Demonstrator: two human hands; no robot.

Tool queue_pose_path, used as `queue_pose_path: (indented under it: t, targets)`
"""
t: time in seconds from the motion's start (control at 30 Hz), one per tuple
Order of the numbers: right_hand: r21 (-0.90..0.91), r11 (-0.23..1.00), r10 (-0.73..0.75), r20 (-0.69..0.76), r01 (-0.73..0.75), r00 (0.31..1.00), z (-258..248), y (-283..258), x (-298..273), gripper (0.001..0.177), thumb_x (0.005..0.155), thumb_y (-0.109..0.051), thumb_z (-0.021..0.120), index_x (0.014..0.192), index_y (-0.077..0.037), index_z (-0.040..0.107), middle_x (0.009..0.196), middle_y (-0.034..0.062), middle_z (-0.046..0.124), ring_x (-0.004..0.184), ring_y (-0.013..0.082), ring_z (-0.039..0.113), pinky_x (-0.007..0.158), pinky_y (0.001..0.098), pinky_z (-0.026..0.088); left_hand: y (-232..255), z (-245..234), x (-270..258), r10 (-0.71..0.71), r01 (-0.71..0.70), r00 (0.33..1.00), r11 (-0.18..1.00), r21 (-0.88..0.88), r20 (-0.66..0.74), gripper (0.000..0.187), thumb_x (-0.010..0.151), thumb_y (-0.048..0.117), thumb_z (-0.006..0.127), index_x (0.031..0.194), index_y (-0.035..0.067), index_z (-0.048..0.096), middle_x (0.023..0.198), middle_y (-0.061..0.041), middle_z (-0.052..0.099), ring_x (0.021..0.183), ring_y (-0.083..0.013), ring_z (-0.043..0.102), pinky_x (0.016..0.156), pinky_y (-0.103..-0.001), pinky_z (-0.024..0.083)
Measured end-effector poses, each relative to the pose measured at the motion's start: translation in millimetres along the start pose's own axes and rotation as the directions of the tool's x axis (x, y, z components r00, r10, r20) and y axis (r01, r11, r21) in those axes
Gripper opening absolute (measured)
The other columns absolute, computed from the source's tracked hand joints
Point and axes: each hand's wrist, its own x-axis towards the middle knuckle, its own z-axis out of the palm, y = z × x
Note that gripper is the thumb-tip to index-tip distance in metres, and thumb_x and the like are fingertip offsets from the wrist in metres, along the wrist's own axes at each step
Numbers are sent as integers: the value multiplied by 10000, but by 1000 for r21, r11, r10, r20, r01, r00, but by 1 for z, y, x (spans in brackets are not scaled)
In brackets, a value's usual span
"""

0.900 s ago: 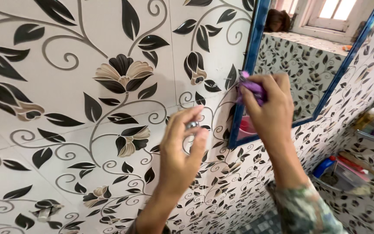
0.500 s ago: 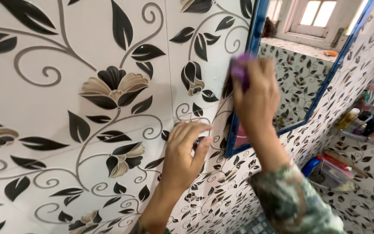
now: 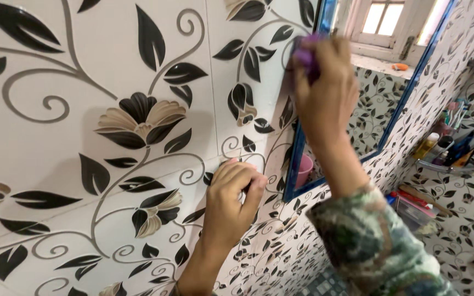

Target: The person wipes the tiled bathroom walls and the area around a wall-mounted faucet using a purple cloth. The person moves the cloth in circular and back-and-forth motions across the patterned tiles, focusing on the wall surface and the faucet base.

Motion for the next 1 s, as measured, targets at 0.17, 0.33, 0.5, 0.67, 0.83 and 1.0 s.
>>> queue_pose_path:
  t: [0.17, 0.33, 0.5, 0.67, 0.83, 1.0]
  targets:
    - [118, 993, -33, 74, 25, 997, -22, -53, -72, 129, 983, -100, 747, 1097, -50, 712, 1067, 78, 662, 839, 196, 687, 712, 288, 604, 1, -2, 4, -17, 17, 1000, 1000, -6, 4, 206, 954, 168, 655, 843, -3, 678, 871, -137, 711, 877, -317, 662, 859, -415, 508]
    - [165, 986, -17, 98, 0, 995, -21, -45, -44, 110, 979, -126, 775, 1049, -61, 721, 1038, 96, 655, 824, 221, 690, 703, 346, 558, 4, -5, 5, -42, 42, 999, 999, -16, 16, 193, 950, 149, 655, 842, -9, 677, 864, -139, 706, 868, -315, 656, 830, -396, 508]
    - [190, 982, -6, 102, -14, 995, -23, -59, -65, 195, 889, -49, 721, 1083, -68, 720, 1029, 104, 639, 842, 250, 691, 722, 360, 563, 4, -3, 4, -18, 18, 1000, 1000, -21, -16, 194, 964, 146, 650, 856, -14, 666, 887, -143, 704, 888, -325, 655, 848, -401, 510]
    - [251, 963, -105, 24, 96, 994, -18, -68, -70, 152, 936, -40, 722, 1074, -93, 686, 1017, 86, 626, 880, 244, 678, 756, 371, 564, 6, -5, 2, -21, 20, 1000, 999, -39, -15, 187, 973, 133, 630, 860, -11, 669, 872, -135, 704, 874, -321, 660, 853, -401, 514]
    - [389, 900, -147, -154, 196, 977, 17, -29, 20, 87, 980, 30, 654, 1017, -33, 608, 1013, 104, 579, 811, 176, 608, 659, 323, 535, 5, -5, 5, -77, 78, 997, 996, -49, 32, 189, 987, 119, 614, 847, 17, 692, 833, -105, 736, 834, -287, 697, 1050, -411, 495]
    - [290, 948, -116, -73, 132, 991, 15, -42, -44, 136, 931, 62, 658, 939, -72, 678, 902, 60, 629, 786, 218, 606, 639, 310, 501, 15, -10, -3, -184, 186, 982, 974, -126, 28, 133, 953, 141, 662, 976, 14, 696, 975, -113, 732, 906, -253, 718, 865, -334, 554]
